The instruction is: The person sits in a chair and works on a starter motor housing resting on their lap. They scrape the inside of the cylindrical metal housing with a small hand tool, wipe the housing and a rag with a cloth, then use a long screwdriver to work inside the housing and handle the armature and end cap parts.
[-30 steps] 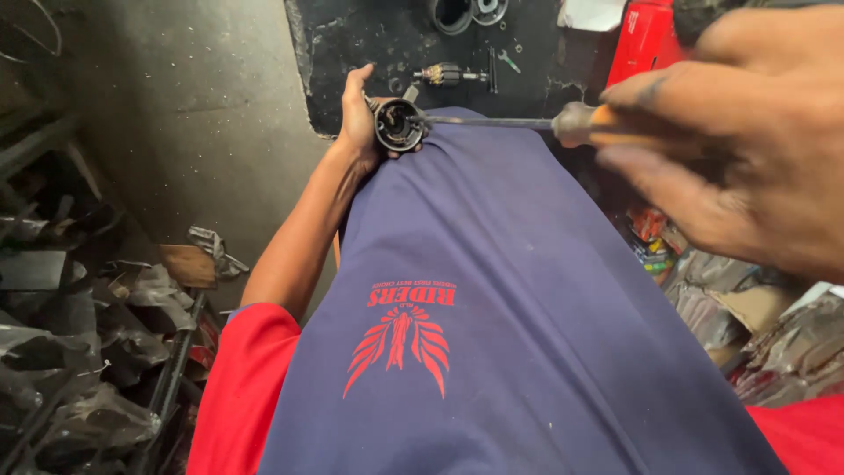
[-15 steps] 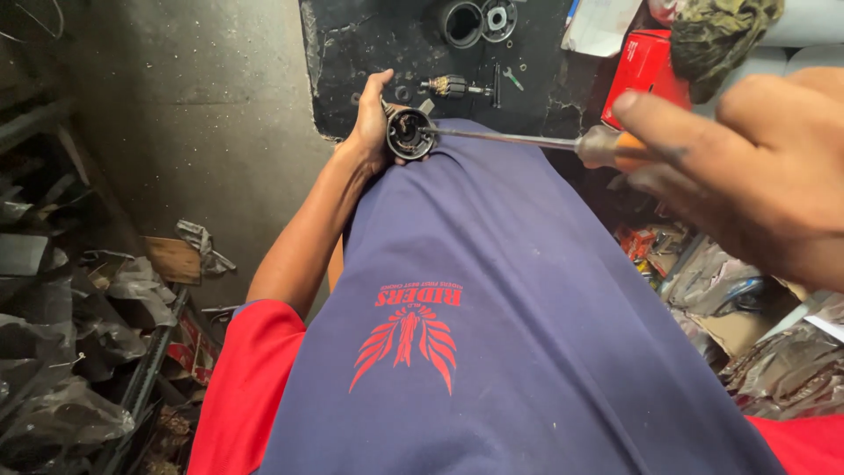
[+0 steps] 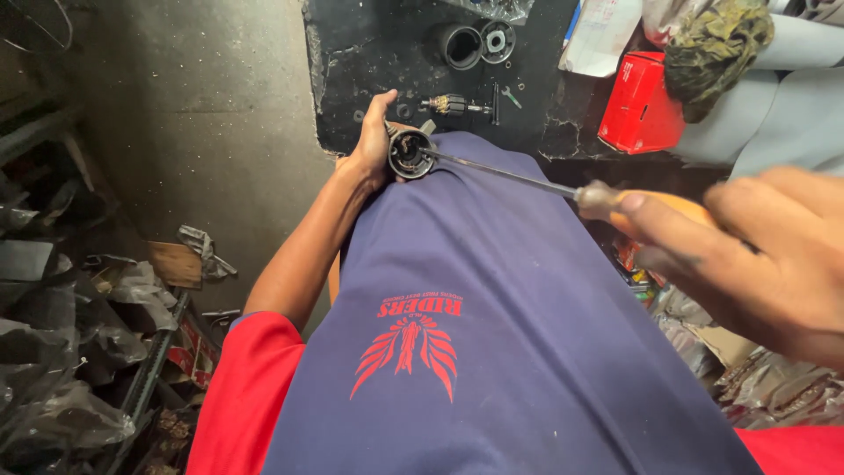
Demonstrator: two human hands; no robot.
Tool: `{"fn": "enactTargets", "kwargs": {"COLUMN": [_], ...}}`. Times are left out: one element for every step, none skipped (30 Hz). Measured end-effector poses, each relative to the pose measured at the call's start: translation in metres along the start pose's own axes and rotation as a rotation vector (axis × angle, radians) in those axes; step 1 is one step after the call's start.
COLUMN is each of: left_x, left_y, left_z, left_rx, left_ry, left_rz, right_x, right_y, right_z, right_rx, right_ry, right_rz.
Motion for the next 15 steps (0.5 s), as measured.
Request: {"fn": "enactTargets", "kwargs": {"left_x": [0.001, 0.002, 0.002, 0.002, 0.002, 0.002, 0.002, 0.002, 0.002, 0.002, 0.002, 0.002, 0.003, 0.003, 0.003], "left_y": [-0.001, 0.0, 0.0, 0.001, 0.002, 0.004, 0.005, 0.006, 0.006, 0.007, 0.006, 0.005, 0.003, 0.003, 0.002], "left_z": [0.0, -0.001, -0.001, -0.002, -0.003, -0.005, -0.006, -0.005, -0.006, -0.006, -0.005, -0.004, -0.005, -0.005, -0.004], "left_rx": [0.002, 0.0, 0.002, 0.003, 0.002, 0.001, 0.002, 0.003, -0.002, -0.007, -0.005, 0.001, 0.004, 0.004, 0.014], "left_ry": [-0.012, -0.014, -0.014, -0.014, -0.022, -0.026, -0.029, -0.036, -0.028, -0.019, -0.02, -0.037, -0.056, -0.057, -0.06], "left_rz": [-0.016, -0.016, 0.007, 0.03, 0.034, 0.019, 0.004, 0.009, 0.003, -0.003, -0.003, -0.004, -0.006, -0.007, -0.001], "right_x": [0.001, 0.001, 0.002, 0.003, 0.004, 0.003, 0.003, 0.002, 0.002, 0.002, 0.011, 0.02, 0.028, 0.026, 0.023], "right_y": [-0.003, -0.007, -0.011, -0.014, -0.011, -0.008, -0.005, -0.001, 0.002, 0.004, -0.015, -0.035, -0.055, -0.047, -0.039], "right_z": [0.003, 0.005, 0.007, 0.009, 0.007, 0.004, 0.001, 0.004, 0.007, 0.01, 0.014, 0.022, 0.03, 0.027, 0.022], "right_rx": [-0.01, -0.01, -0.002, 0.006, -0.001, -0.021, -0.042, -0.048, -0.048, -0.048, -0.049, 0.084, 0.218, 0.219, 0.188], "right_ry": [-0.023, -0.021, 0.011, 0.043, 0.047, 0.093, 0.138, 0.142, 0.177, 0.212, 0.21, 0.018, -0.174, -0.174, -0.147], "right_rz": [-0.002, -0.005, -0.024, -0.042, -0.047, 0.022, 0.091, 0.088, 0.029, -0.03, -0.03, -0.062, -0.093, -0.094, -0.05]}}
Point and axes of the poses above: each hand's wrist, its own y-axis towards the middle knuckle, its own x-axis out of the palm, z = x × y, the point moved 3 cm from there along y, towards the middle knuckle
